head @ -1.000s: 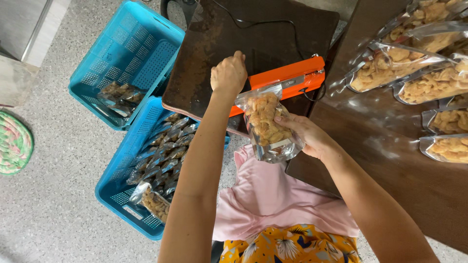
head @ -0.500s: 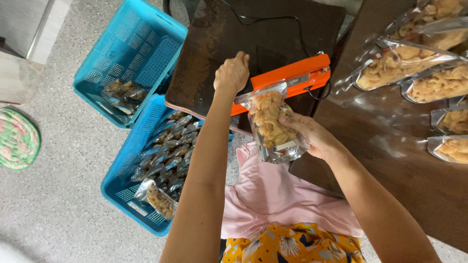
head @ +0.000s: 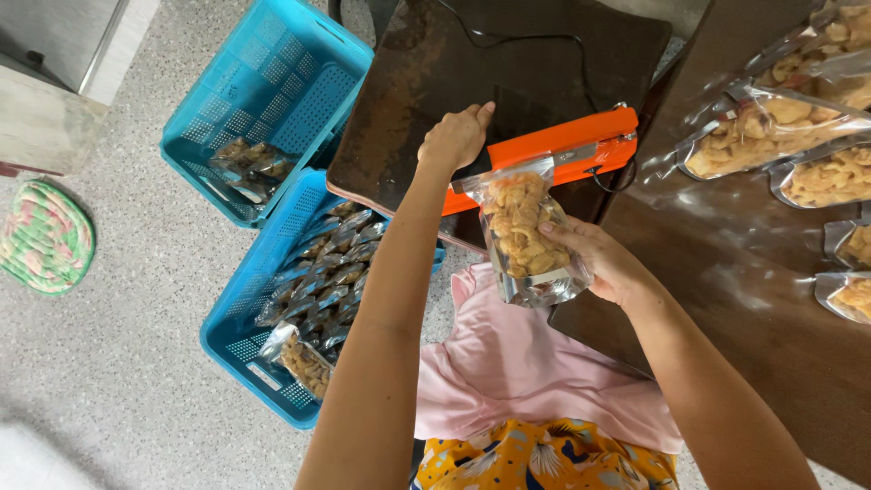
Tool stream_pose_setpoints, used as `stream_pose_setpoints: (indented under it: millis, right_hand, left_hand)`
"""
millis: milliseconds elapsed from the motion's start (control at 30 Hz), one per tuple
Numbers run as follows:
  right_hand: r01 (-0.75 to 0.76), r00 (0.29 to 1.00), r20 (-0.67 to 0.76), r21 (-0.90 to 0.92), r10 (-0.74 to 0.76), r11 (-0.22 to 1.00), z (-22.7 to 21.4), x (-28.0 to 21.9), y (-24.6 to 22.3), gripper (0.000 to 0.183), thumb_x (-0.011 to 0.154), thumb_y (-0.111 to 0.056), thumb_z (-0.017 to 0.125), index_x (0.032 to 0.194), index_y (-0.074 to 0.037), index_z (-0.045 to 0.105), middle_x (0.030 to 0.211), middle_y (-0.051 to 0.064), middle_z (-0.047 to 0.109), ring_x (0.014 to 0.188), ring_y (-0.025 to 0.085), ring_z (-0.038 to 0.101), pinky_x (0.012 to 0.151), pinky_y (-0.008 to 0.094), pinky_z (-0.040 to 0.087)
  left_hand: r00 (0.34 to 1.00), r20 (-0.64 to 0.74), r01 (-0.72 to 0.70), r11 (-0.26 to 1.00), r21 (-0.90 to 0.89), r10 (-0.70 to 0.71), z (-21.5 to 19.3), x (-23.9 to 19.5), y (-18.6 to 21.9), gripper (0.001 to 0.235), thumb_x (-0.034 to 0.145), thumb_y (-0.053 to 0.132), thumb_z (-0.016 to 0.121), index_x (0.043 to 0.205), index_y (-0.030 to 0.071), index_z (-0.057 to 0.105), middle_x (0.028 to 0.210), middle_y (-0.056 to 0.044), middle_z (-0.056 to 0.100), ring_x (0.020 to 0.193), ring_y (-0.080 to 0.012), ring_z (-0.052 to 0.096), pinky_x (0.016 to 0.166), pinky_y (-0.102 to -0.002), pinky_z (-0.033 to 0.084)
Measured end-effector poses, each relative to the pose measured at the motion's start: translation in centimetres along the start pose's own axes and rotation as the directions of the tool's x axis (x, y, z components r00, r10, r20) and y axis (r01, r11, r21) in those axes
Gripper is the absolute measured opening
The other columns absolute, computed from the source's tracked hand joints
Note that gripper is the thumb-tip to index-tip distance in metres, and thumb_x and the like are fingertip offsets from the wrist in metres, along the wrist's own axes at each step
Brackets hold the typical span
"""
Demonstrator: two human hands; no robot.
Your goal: The person uses an orange heat sealer to seal clear plastic bags filled with snacks. They pick up a bag from a blue basket, place it under the sealer, press the handle to seal the top, and then place the sealed bag back into the basket. This process is repeated for multiple bags.
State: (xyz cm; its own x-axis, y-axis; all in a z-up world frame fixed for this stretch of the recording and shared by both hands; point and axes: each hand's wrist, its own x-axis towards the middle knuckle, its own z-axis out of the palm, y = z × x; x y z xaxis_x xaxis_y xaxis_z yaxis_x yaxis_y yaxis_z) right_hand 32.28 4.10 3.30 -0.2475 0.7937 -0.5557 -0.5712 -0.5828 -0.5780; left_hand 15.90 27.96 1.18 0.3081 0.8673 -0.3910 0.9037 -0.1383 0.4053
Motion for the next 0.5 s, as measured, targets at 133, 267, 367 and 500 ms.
stream_pose_setpoints:
  millis: [133,267,367,500]
  right_hand:
    - [-0.008,1.0,0.007,-0.008,0.008,1.0,-0.03,0.03,-0.06,0.044,0.098,-0.024,0.062,0.135,0.0,0.056,0.122,0.012,0.07,0.106,0.019,0.071,0.092,0.037,0.06]
    - [-0.009,1.0,0.002,-0.018,0.009,1.0,0.07,-0.04,-0.09,0.044,0.099,-0.025,0.062,0.135,0.0,0.056,0.123,0.012,0.07,0.106,0.018,0.071,0.092,0.036,0.06]
    - [-0.001,1.0,0.022,-0.003,0.001,1.0,0.02,-0.07,-0.12,0.044,0.098,-0.025,0.062,0.135,-0.001,0.056,0.123,0.012,0.07,0.107,0.019,0.071,0.092,0.036,0.06]
    - [0.006,1.0,0.02,0.012,-0.007,1.0,-0.02,-0.06,0.07,0.045,0.098,-0.024,0.062,0.135,0.0,0.056,0.123,0.012,0.07,0.108,0.019,0.071,0.092,0.037,0.06]
  left_hand:
    - [1.0,0.014,0.007,1.0,-0.024,-0.007,-0.37,-0.39,0.21,0.059,0.104,0.058,0.025,0.131,0.022,0.063,0.127,-0.016,0.069,0.122,-0.0423,0.062,0.102,-0.056,0.049]
    - [1.0,0.01,0.023,0.999,-0.046,-0.022,-0.56,-0.67,0.42,0.057,0.104,0.057,0.025,0.132,0.023,0.062,0.127,-0.016,0.069,0.122,-0.0415,0.062,0.101,-0.056,0.049]
    - [1.0,0.009,0.019,0.999,-0.03,-0.019,-0.55,-0.56,0.46,0.057,0.105,0.056,0.024,0.132,0.022,0.062,0.127,-0.016,0.069,0.122,-0.0421,0.063,0.101,-0.057,0.05]
    - [0.998,0.035,0.046,0.999,-0.015,-0.046,-0.75,-0.57,0.61,0.057,0.105,0.056,0.022,0.134,0.023,0.06,0.128,-0.015,0.069,0.123,-0.0409,0.062,0.102,-0.057,0.049]
